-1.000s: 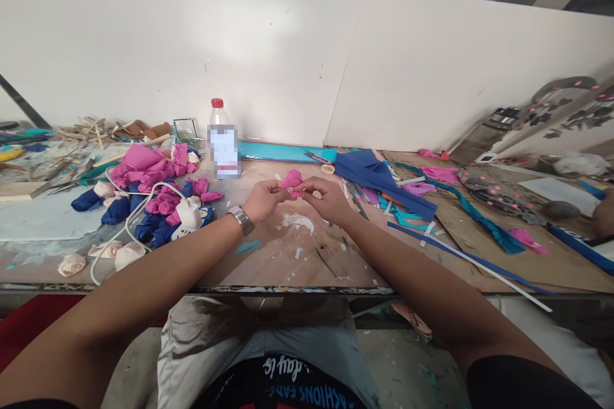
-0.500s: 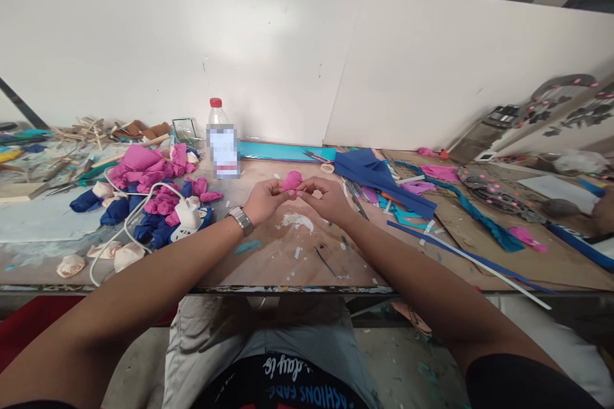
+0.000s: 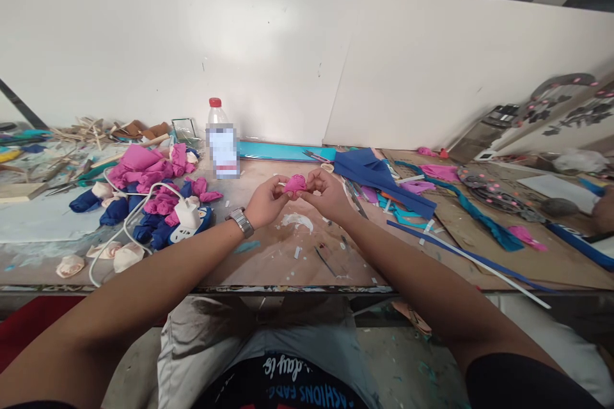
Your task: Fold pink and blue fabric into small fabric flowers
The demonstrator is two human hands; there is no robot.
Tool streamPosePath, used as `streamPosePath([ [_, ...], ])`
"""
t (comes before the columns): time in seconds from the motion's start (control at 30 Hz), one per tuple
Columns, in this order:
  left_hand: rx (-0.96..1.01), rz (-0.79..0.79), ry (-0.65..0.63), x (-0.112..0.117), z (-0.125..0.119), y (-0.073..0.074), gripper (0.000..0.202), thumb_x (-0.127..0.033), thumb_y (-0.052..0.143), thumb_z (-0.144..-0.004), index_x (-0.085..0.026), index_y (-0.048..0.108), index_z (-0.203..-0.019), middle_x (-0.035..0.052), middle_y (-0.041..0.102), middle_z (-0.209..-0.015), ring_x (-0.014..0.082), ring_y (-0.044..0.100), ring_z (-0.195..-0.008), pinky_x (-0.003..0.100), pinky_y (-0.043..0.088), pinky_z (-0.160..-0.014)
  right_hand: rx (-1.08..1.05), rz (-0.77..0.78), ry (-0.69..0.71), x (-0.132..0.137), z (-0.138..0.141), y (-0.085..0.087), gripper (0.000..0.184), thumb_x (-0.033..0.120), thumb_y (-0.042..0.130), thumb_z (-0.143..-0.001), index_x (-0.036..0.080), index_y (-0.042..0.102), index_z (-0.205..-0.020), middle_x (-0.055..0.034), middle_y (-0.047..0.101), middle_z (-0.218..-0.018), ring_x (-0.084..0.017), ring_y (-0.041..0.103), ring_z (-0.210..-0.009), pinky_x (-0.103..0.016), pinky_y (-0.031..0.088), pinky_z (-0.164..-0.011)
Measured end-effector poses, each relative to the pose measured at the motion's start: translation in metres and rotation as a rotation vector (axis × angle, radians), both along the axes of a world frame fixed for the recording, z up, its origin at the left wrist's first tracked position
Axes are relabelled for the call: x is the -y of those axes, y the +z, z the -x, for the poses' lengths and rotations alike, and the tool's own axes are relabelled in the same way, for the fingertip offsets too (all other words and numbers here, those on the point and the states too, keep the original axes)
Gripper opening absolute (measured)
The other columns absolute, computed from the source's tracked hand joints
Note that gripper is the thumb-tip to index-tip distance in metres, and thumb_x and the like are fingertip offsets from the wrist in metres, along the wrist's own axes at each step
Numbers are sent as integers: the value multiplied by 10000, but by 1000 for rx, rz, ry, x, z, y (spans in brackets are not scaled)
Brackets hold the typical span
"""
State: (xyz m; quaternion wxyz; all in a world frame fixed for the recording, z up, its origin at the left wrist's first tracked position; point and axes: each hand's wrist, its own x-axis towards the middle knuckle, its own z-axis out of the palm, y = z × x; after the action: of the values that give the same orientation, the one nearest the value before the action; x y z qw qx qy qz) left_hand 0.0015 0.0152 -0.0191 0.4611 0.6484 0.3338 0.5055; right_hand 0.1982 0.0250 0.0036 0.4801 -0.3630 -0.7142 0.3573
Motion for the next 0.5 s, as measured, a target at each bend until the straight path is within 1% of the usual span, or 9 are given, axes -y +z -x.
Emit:
streamPosePath([
  [0.17,33,-13,-50,4,-2,1,387,-370,723,-876,-172,555,-1163,79,761,-974,171,710,-891,294,509,-833,-37,67,51,-3,0,-1,481,437,885,-708,240,531,-967,39,632,-737,-149,601,-677,-295,483,-673],
  [0.27,49,-26,-63,3,-3,0,425,-378,737,-867,-173,533,-1177,65,744,-955,155,689,-856,281,502,-808,-65,144,94,-4,1,-3,536,433,884,-706,254,531,-1069,48,638,-721,-160,616,-669,-307,504,-672],
  [0.33,51,-27,-65,3,-2,0,429,-371,736,-861,-176,522,-1179,58,738,-945,150,682,-846,270,496,-784,-66,169,110,-2,3,-3,575,434,874,-712,257,527,-1134,34,664,-769,-163,626,-687,-312,518,-678],
  [0.43,-42,-40,-46,3,0,0,432,-305,717,-849,-185,506,-1207,30,731,-904,135,663,-787,245,469,-722,-57,174,157,1,5,-5,617,391,858,-718,253,524,-1218,-1,693,-899,-171,655,-780,-309,537,-720],
  [0.5,-134,-59,-15,4,1,1,435,-253,694,-841,-192,498,-1225,4,718,-857,123,637,-731,237,450,-692,-55,184,179,1,6,-6,622,348,839,-721,248,527,-1249,-4,686,-915,-175,660,-819,-299,537,-728],
])
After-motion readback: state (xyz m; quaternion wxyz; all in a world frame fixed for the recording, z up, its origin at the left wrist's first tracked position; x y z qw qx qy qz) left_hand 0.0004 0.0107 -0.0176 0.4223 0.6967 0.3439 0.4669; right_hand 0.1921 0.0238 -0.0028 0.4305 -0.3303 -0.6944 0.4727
